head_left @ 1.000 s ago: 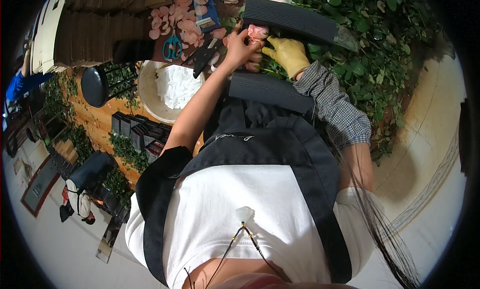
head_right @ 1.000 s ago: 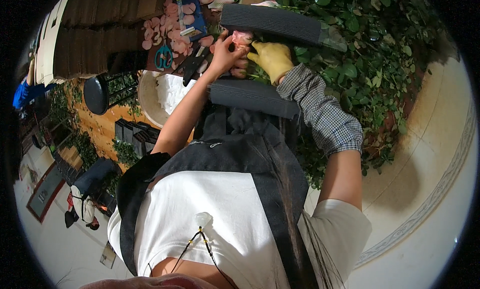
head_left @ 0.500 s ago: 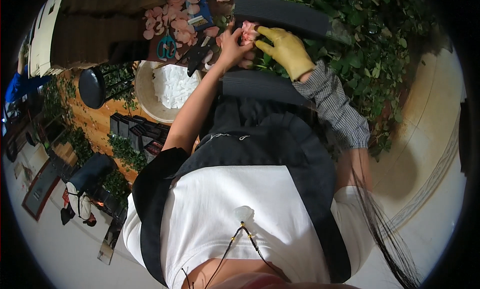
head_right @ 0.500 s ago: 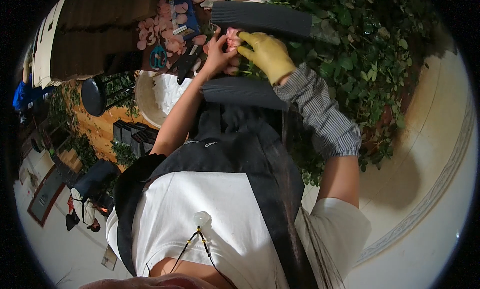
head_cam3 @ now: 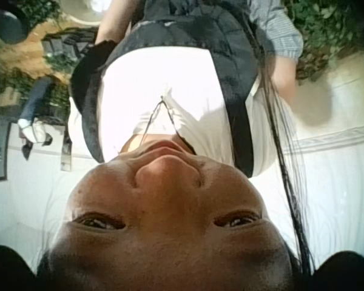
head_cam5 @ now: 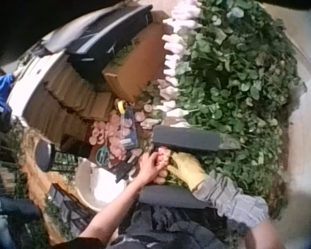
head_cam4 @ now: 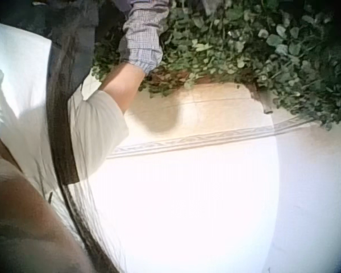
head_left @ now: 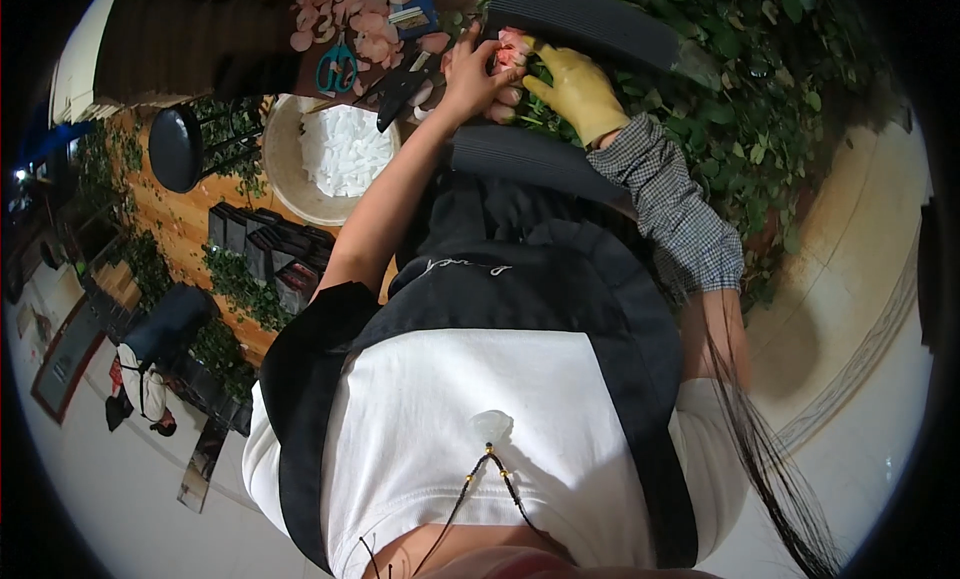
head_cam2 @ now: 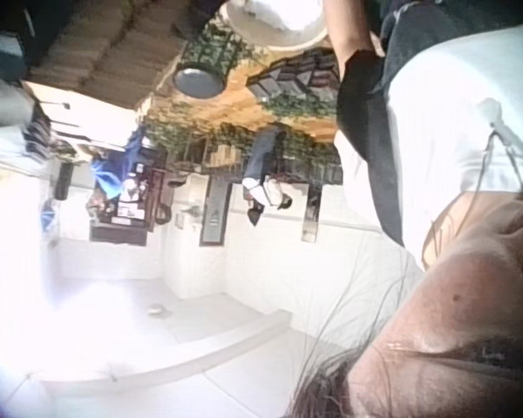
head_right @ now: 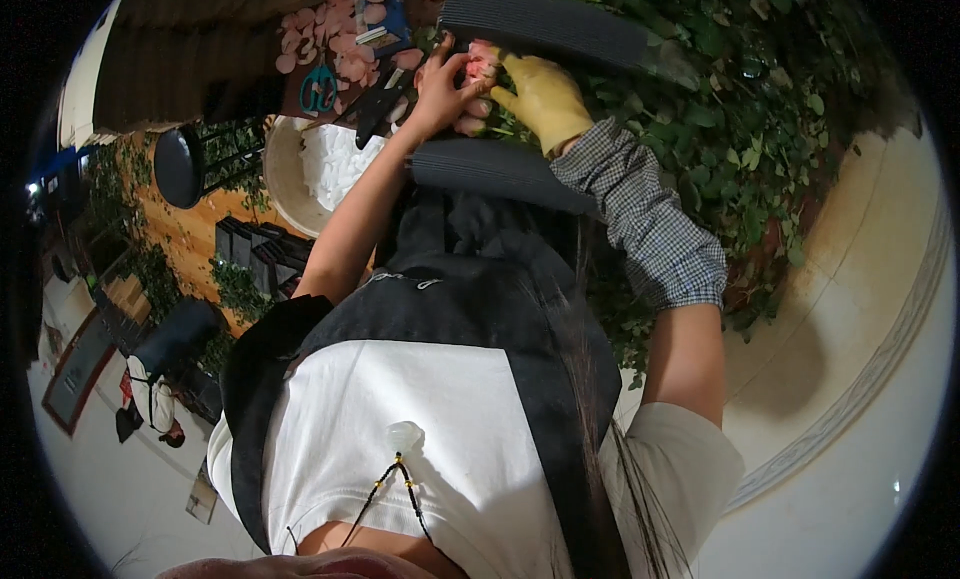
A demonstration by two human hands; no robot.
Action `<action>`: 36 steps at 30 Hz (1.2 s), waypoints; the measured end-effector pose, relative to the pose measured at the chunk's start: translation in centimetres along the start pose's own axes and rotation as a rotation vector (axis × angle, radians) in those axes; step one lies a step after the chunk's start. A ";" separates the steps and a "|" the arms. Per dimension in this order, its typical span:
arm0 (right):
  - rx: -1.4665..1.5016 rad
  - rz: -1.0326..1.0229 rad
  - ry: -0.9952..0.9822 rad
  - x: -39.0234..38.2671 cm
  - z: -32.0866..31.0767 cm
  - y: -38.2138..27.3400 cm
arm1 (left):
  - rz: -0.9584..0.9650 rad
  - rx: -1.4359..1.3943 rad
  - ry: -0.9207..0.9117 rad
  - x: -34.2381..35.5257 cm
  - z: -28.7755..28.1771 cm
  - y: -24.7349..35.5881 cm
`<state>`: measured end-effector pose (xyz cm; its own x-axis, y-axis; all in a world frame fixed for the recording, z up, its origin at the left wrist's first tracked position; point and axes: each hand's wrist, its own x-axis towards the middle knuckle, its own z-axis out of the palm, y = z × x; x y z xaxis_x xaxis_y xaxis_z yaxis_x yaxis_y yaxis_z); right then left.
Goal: The person arranges roses into a specialized foam holder and then wraps the completed arrangement in black paper.
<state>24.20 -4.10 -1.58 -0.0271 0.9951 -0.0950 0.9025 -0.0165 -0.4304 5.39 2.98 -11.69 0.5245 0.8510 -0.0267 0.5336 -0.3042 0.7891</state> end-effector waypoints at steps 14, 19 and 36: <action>-0.156 0.017 -0.116 0.2 -0.6 -0.9 | 0.466 0.056 -0.443 -0.2 -8.6 5.0; -0.140 0.051 -0.132 0.4 -1.2 -1.8 | 0.637 0.257 -0.461 -0.2 -7.8 4.0; -0.226 -0.036 0.041 0.9 -0.1 -1.6 | -0.188 -0.403 -0.387 -0.3 -10.7 5.8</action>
<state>22.80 -3.20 -0.90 -0.0480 0.9979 -0.0446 0.9748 0.0371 -0.2201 1.22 5.51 -0.53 0.6897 0.6335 -0.3506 0.3861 0.0877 0.9183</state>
